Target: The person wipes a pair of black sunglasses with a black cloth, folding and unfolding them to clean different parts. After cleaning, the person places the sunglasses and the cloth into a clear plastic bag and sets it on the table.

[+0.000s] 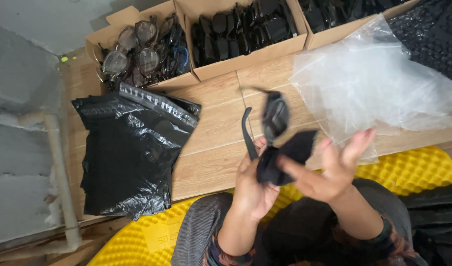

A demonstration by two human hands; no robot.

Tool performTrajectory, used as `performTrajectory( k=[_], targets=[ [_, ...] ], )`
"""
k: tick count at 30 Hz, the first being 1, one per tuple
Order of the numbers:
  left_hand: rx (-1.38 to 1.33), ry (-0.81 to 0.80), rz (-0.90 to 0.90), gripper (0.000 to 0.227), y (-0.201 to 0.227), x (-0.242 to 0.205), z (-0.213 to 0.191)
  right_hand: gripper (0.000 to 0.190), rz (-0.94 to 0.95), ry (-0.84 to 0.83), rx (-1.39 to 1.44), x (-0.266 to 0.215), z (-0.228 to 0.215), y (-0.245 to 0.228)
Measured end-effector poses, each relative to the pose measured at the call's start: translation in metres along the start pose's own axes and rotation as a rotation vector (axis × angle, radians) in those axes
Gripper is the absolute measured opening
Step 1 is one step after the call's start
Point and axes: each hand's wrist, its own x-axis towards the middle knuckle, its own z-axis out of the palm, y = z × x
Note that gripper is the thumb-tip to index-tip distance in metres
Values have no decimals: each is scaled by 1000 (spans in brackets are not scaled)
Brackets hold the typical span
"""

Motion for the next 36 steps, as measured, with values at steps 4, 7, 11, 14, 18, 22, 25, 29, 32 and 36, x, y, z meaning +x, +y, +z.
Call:
performTrajectory(
  k=[4, 7, 11, 14, 18, 22, 25, 29, 32, 36],
  targets=[
    [1, -145, -173, 37, -3, 3, -1, 26, 48, -5, 66, -2, -2, -16],
    [101, -215, -169, 37, -7, 4, -16, 18, 43, 10, 124, -12, 1, -2],
    [584, -524, -68, 37, 2, -5, -9, 26, 56, 82, 329, 19, -12, 34],
    [553, -776, -199, 44, -1, -7, -17, 49, 397, 54, 278, 7, -35, 18],
    [998, -759, -257, 49, 34, -18, 17, 19, 545, 172, 608, -4, -55, 37],
    [1135, -762, -145, 45, 46, -16, 9, 29, 543, -307, 734, 12, -85, 49],
    [896, -695, -97, 57, 54, -13, 2, 12, 516, -363, 687, 21, -81, 44],
    [442, -434, 63, 113, 51, 0, -10, 5, 480, -121, 406, 18, -64, 37],
    [487, -367, 167, 76, 29, 15, -16, 21, 426, 19, 42, -16, -47, 35],
    [431, -508, 181, 56, -6, 20, -21, 23, 339, -57, 106, -20, -37, 7]
  ],
)
